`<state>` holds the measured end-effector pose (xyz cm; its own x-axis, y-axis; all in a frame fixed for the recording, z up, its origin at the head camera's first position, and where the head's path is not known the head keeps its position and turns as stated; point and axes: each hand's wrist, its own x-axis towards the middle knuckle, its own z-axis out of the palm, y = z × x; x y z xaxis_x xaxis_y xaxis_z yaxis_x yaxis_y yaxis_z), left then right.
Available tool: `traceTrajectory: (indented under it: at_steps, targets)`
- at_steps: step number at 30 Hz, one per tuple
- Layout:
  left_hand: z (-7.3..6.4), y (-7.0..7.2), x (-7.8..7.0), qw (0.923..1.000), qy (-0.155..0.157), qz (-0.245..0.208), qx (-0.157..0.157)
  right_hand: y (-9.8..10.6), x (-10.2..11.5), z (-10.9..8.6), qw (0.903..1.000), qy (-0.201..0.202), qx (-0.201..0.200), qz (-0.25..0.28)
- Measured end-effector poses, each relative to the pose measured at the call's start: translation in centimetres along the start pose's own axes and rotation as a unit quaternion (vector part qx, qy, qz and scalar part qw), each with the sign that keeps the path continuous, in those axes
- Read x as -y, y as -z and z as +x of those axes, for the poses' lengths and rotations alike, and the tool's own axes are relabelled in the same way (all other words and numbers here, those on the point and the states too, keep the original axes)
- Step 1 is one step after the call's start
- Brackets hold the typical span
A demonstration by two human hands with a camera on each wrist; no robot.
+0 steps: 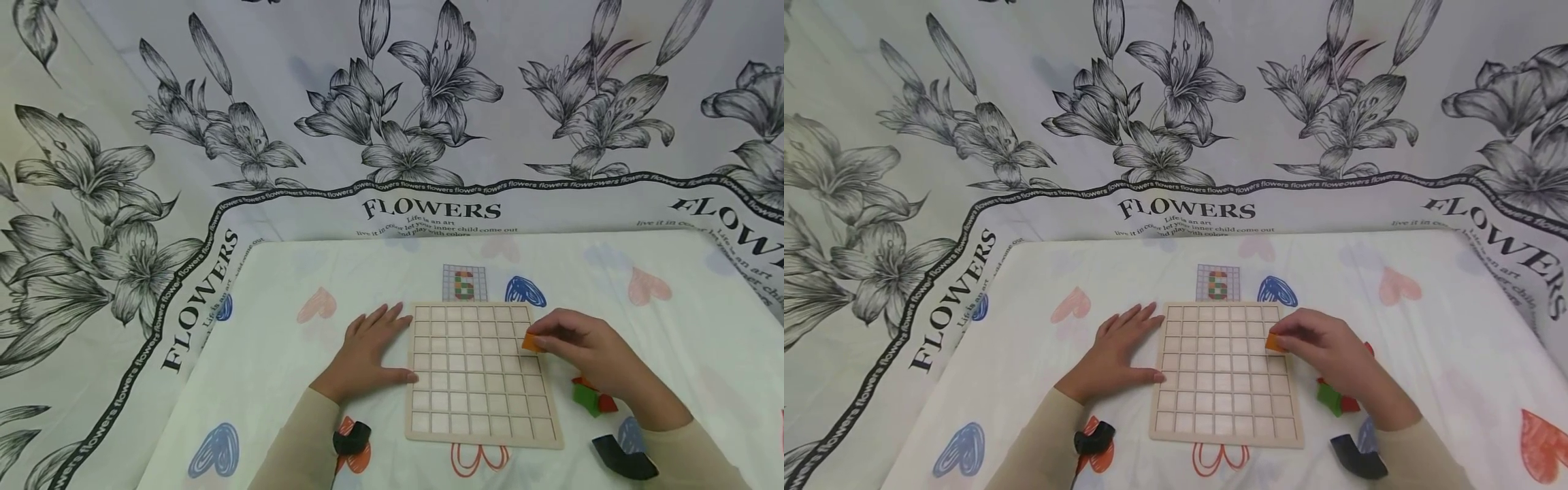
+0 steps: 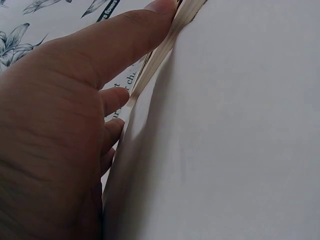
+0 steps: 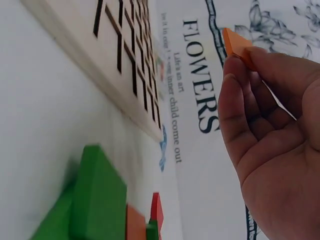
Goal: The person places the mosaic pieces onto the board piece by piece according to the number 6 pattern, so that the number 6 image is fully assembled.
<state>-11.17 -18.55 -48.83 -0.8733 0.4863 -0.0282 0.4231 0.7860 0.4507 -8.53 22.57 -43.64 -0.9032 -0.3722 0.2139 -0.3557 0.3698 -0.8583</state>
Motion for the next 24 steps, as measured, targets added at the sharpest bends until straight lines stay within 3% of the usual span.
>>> traceTrajectory:
  at_steps: [7,13,24]
  targets:
    - [0.0,0.0,0.1,1.0000,-0.003,0.004,0.003,-0.7,1.4,1.7,0.9988,-0.015,-0.003,-0.046]
    - [0.0,0.0,0.0,1.0000,-0.004,0.004,-0.001,-1.4,1.8,3.2,0.9972,-0.057,0.006,-0.048]
    - [0.0,0.1,0.1,0.9999,-0.011,-0.005,-0.002,-3.0,1.6,5.6,0.9966,-0.074,0.018,-0.031]
